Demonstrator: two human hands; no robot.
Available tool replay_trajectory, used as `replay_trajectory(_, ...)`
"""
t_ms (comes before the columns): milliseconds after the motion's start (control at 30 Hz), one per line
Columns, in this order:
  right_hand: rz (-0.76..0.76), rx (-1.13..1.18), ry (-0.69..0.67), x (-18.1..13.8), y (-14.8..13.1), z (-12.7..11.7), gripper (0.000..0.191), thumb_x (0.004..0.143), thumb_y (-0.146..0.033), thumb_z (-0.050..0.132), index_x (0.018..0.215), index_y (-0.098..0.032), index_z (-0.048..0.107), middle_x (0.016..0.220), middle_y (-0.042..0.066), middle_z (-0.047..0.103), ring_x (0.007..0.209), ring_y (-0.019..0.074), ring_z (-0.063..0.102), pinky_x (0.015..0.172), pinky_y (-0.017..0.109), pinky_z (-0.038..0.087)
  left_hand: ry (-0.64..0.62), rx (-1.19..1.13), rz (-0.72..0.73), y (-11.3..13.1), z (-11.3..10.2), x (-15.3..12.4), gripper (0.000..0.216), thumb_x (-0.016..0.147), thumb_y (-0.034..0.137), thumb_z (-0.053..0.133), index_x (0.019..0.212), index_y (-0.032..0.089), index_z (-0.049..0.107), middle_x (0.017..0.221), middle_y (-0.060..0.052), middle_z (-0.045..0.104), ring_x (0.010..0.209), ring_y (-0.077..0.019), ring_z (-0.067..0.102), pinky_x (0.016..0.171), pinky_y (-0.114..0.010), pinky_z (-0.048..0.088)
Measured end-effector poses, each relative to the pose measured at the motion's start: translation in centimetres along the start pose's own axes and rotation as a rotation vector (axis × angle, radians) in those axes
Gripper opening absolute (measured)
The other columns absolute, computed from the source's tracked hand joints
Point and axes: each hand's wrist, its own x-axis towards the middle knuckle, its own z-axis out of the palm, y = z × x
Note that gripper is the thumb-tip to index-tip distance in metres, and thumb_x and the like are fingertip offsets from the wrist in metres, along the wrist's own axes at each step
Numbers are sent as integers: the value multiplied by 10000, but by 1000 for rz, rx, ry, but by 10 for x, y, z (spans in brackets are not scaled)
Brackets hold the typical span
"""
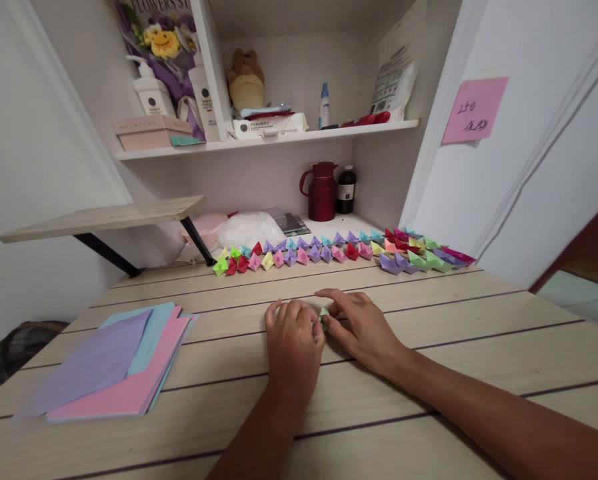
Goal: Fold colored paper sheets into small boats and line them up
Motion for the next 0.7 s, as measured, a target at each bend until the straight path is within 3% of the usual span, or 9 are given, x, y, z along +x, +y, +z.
replay_trajectory(100,2,39,-8,0,3,1,240,818,-193,527,1038,-246,607,755,-16,686,775,191,619,818,352,409,-24,-11,48,-1,1,0,153,740,69,580,723,220,563,799,-3,649,848,-184,606,982,-419,346)
replay_trajectory(200,-9,7,8,0,4,3,273,751,-107,516,963,-240,624,846,0,698,823,194,613,816,340,405,-62,11,86,-1,1,1,172,740,51,561,725,222,572,800,-9,650,827,-183,604,988,-426,337)
replay_trajectory(367,-35,-89,-16,2,4,3,236,736,-79,492,858,-228,629,748,1,674,765,191,592,798,329,391,-98,10,176,0,1,1,149,755,72,561,739,219,581,827,-11,657,826,-178,601,989,-415,341)
replay_trajectory(700,40,-7,9,0,6,6,139,781,-147,533,863,-237,600,601,-50,609,601,151,571,688,271,396,-70,28,82,-3,-3,1,133,811,100,566,769,215,619,909,-27,652,906,-191,597,1003,-443,330)
